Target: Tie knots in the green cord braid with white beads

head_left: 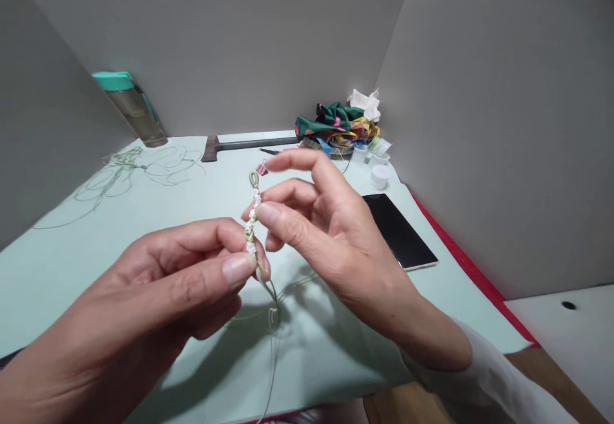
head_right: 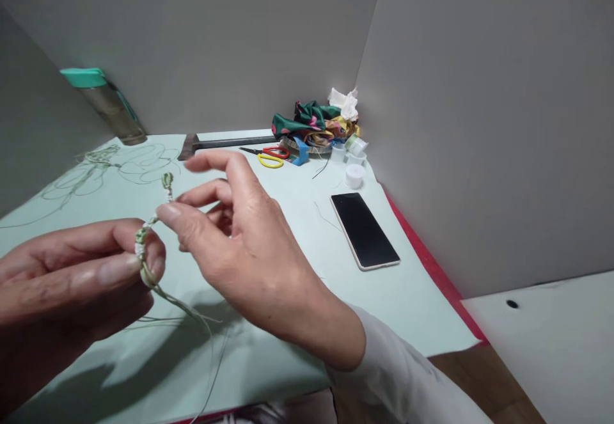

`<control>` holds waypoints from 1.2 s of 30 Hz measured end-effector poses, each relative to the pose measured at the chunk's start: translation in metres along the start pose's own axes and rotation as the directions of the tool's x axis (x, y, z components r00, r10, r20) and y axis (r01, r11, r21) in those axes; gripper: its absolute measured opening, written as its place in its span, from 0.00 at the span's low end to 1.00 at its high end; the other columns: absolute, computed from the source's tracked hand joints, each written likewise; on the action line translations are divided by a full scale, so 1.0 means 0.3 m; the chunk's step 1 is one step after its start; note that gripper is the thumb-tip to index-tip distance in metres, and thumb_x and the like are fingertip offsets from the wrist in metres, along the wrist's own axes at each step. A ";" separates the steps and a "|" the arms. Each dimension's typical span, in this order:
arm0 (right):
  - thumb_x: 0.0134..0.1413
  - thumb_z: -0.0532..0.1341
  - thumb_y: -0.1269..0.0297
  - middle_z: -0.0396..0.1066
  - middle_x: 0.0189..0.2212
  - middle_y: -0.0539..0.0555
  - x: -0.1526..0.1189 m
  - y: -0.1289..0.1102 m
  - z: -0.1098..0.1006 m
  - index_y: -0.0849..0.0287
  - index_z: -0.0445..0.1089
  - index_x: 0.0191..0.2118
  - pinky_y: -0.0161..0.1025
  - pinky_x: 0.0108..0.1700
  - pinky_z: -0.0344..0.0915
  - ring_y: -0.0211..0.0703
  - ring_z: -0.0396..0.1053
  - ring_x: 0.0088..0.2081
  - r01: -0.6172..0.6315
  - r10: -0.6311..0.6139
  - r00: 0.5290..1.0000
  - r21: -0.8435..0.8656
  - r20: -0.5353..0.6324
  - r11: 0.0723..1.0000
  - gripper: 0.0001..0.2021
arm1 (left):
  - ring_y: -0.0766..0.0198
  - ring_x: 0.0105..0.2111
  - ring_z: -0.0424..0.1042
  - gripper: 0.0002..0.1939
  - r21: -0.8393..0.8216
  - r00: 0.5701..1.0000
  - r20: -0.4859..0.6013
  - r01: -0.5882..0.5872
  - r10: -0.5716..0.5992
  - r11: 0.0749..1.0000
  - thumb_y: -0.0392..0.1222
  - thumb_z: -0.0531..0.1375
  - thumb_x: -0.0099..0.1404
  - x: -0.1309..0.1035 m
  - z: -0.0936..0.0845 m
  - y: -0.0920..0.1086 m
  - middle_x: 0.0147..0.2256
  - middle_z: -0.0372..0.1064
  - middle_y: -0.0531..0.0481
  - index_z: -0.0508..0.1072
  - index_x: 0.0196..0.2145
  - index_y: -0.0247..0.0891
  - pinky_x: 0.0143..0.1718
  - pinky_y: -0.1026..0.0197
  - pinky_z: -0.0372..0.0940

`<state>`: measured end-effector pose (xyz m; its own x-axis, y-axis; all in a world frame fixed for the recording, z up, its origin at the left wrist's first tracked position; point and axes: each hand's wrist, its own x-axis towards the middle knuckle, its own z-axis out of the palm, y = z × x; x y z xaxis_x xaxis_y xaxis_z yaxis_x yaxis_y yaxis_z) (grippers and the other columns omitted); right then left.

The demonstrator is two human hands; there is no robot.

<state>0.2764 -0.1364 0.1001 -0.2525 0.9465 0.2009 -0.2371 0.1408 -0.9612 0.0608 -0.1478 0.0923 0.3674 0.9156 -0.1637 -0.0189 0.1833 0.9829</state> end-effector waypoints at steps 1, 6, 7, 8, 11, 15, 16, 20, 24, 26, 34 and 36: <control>0.66 0.76 0.63 0.79 0.39 0.45 -0.005 0.001 -0.006 0.48 0.74 0.48 0.43 0.47 0.73 0.42 0.75 0.39 -0.020 0.019 1.000 -0.035 -0.006 0.999 0.12 | 0.68 0.22 0.46 0.16 0.004 1.000 -0.011 -0.008 0.008 1.000 0.58 0.77 0.69 0.001 0.000 -0.002 0.22 0.54 0.58 0.85 0.31 0.46 0.20 0.70 0.55; 0.66 0.74 0.61 0.80 0.35 0.48 -0.036 0.000 -0.002 0.52 0.79 0.36 0.41 0.43 0.72 0.43 0.75 0.39 -0.125 0.131 0.990 -0.099 0.053 0.987 0.07 | 0.66 0.24 0.56 0.16 0.028 0.993 -0.115 -0.021 0.025 0.999 0.59 0.76 0.71 0.013 -0.013 -0.033 0.24 0.64 0.56 0.85 0.33 0.46 0.22 0.69 0.59; 0.65 0.73 0.62 0.80 0.34 0.47 -0.040 0.003 0.005 0.52 0.79 0.35 0.41 0.42 0.72 0.42 0.74 0.37 -0.146 0.150 0.988 -0.090 0.043 0.985 0.06 | 0.65 0.25 0.58 0.16 0.039 0.993 -0.119 -0.025 0.029 0.999 0.60 0.75 0.72 0.014 -0.019 -0.041 0.25 0.66 0.54 0.86 0.34 0.47 0.23 0.68 0.61; 0.64 0.71 0.63 0.79 0.32 0.47 -0.043 0.007 0.011 0.52 0.79 0.34 0.40 0.41 0.71 0.42 0.73 0.36 -0.161 0.163 0.986 -0.082 0.023 0.984 0.06 | 0.64 0.26 0.60 0.16 0.053 0.992 -0.119 -0.031 0.037 0.998 0.60 0.75 0.72 0.014 -0.024 -0.048 0.26 0.68 0.53 0.86 0.35 0.47 0.24 0.67 0.63; 0.61 0.70 0.66 0.77 0.29 0.46 -0.050 0.021 0.020 0.52 0.78 0.31 0.40 0.41 0.70 0.40 0.71 0.33 -0.170 0.171 0.985 -0.069 0.000 0.983 0.06 | 0.63 0.27 0.62 0.16 0.087 0.991 -0.115 -0.056 0.066 0.995 0.61 0.73 0.72 0.010 -0.039 -0.064 0.27 0.71 0.52 0.87 0.37 0.47 0.23 0.65 0.62; 0.62 0.70 0.70 0.79 0.32 0.46 -0.062 0.030 0.004 0.52 0.79 0.34 0.39 0.41 0.68 0.40 0.72 0.36 -0.169 0.171 0.985 -0.053 0.037 0.984 0.06 | 0.64 0.26 0.64 0.16 0.124 0.982 -0.159 -0.081 0.100 0.989 0.61 0.74 0.72 0.009 -0.049 -0.070 0.26 0.72 0.53 0.87 0.37 0.47 0.23 0.68 0.62; 0.62 0.70 0.70 0.79 0.32 0.46 -0.063 0.030 -0.001 0.52 0.79 0.34 0.39 0.41 0.68 0.40 0.73 0.37 -0.170 0.173 0.984 -0.054 0.041 0.984 0.06 | 0.64 0.27 0.65 0.16 0.137 0.980 -0.165 -0.088 0.110 0.987 0.61 0.75 0.72 0.013 -0.049 -0.069 0.26 0.73 0.53 0.87 0.37 0.47 0.23 0.68 0.62; 0.61 0.72 0.71 0.78 0.32 0.46 -0.055 0.024 -0.005 0.53 0.79 0.34 0.39 0.41 0.67 0.41 0.73 0.38 -0.171 0.174 0.983 -0.071 0.049 0.983 0.06 | 0.64 0.26 0.64 0.15 0.158 0.978 -0.169 -0.094 0.121 0.983 0.61 0.75 0.71 0.031 -0.036 -0.059 0.26 0.73 0.53 0.87 0.37 0.48 0.23 0.69 0.63; 0.63 0.72 0.67 0.78 0.32 0.46 -0.047 0.020 0.002 0.54 0.78 0.35 0.37 0.39 0.67 0.39 0.73 0.38 -0.162 0.165 0.986 -0.109 0.019 0.981 0.06 | 0.67 0.21 0.57 0.12 0.127 0.986 -0.135 -0.083 0.100 0.988 0.56 0.80 0.64 0.041 -0.020 -0.039 0.22 0.61 0.57 0.87 0.34 0.49 0.19 0.68 0.56; 0.65 0.72 0.66 0.78 0.32 0.46 -0.049 0.021 0.004 0.54 0.79 0.35 0.35 0.38 0.68 0.38 0.74 0.37 -0.136 0.138 0.990 -0.133 0.009 0.982 0.05 | 0.65 0.21 0.57 0.12 0.161 0.984 -0.149 -0.078 0.102 0.984 0.55 0.80 0.62 0.045 -0.017 -0.031 0.21 0.58 0.57 0.86 0.34 0.49 0.19 0.67 0.54; 0.63 0.71 0.71 0.79 0.31 0.46 -0.046 0.019 0.008 0.55 0.80 0.31 0.32 0.39 0.72 0.36 0.74 0.35 0.005 -0.019 0.998 -0.243 -0.057 0.970 0.08 | 0.57 0.25 0.67 0.14 0.260 0.975 -0.195 -0.057 0.110 0.964 0.56 0.77 0.59 0.058 -0.027 -0.022 0.20 0.59 0.55 0.88 0.39 0.48 0.20 0.63 0.58; 0.62 0.71 0.73 0.78 0.29 0.45 -0.043 0.017 0.009 0.55 0.80 0.30 0.31 0.39 0.71 0.35 0.73 0.34 0.016 -0.034 0.997 -0.261 -0.064 0.965 0.09 | 0.58 0.24 0.66 0.13 0.267 0.975 -0.192 -0.059 0.114 0.962 0.56 0.77 0.60 0.049 -0.034 -0.029 0.21 0.61 0.54 0.88 0.38 0.48 0.19 0.63 0.57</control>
<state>0.2759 -0.1485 0.0930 -0.1834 0.9579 0.2209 0.0123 0.2269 -0.9738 0.0570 -0.1324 0.0806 0.1770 0.9821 -0.0643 0.2078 0.0265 0.9778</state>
